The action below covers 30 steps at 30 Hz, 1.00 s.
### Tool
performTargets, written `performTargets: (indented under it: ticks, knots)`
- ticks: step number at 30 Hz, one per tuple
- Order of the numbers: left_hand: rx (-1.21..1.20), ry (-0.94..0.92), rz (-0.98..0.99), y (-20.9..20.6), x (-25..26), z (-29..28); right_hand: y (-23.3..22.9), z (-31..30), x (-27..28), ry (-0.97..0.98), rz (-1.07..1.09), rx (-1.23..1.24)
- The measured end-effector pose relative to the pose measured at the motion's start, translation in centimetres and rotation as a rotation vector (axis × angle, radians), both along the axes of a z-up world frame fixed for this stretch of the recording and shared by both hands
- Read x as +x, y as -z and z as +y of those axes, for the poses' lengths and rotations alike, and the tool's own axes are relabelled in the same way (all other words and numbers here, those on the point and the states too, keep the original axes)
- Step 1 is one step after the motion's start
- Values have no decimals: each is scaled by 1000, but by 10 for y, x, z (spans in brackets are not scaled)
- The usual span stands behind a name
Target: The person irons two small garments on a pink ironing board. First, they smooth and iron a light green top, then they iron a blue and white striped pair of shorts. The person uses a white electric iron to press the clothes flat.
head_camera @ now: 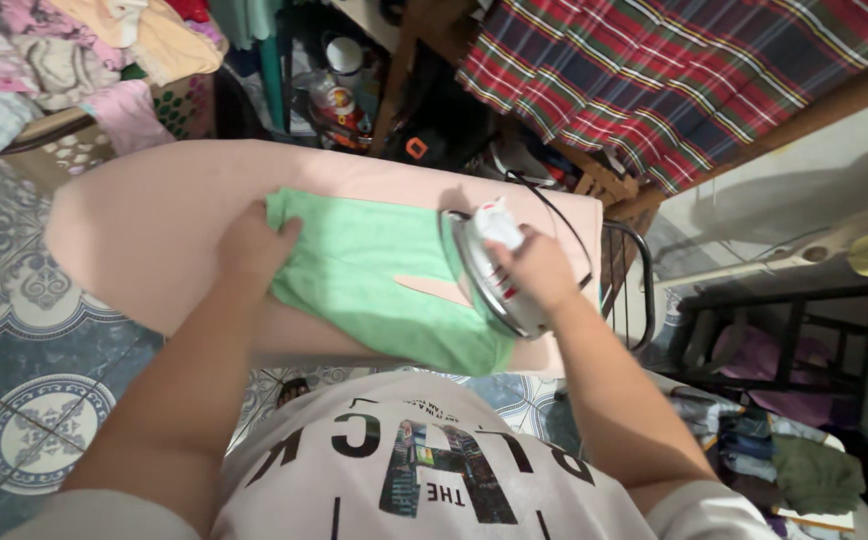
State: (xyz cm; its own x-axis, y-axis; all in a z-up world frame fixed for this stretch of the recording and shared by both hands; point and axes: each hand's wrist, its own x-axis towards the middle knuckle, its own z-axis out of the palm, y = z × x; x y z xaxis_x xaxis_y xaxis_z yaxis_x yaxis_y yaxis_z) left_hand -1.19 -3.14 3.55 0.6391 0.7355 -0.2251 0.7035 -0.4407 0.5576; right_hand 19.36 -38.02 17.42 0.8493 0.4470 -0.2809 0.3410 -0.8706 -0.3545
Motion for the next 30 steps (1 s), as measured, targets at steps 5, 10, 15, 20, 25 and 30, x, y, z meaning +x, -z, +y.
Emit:
performTargets:
  ticks: [5, 10, 15, 20, 25, 30]
  knots:
    - [-48, -239, -251, 53, -6, 35, -6, -28, 5, -15, -5, -28]
    - [-6, -228, -280, 85, -18, 63, -19, -73, 20, 1, -45, -53]
    - [-148, -326, -230, 73, -24, 62, -20, -85, 31, -153, -60, 69]
    - [-585, -471, -486, 53, -25, 55, 0, -59, 31, -318, 4, 39]
    - [-596, -427, -462, 47, -22, 54, 21, -13, 31, -466, -44, -17]
    - [-629, -406, -528, 50, -20, 53, 25, 36, 24, -465, 7, 76]
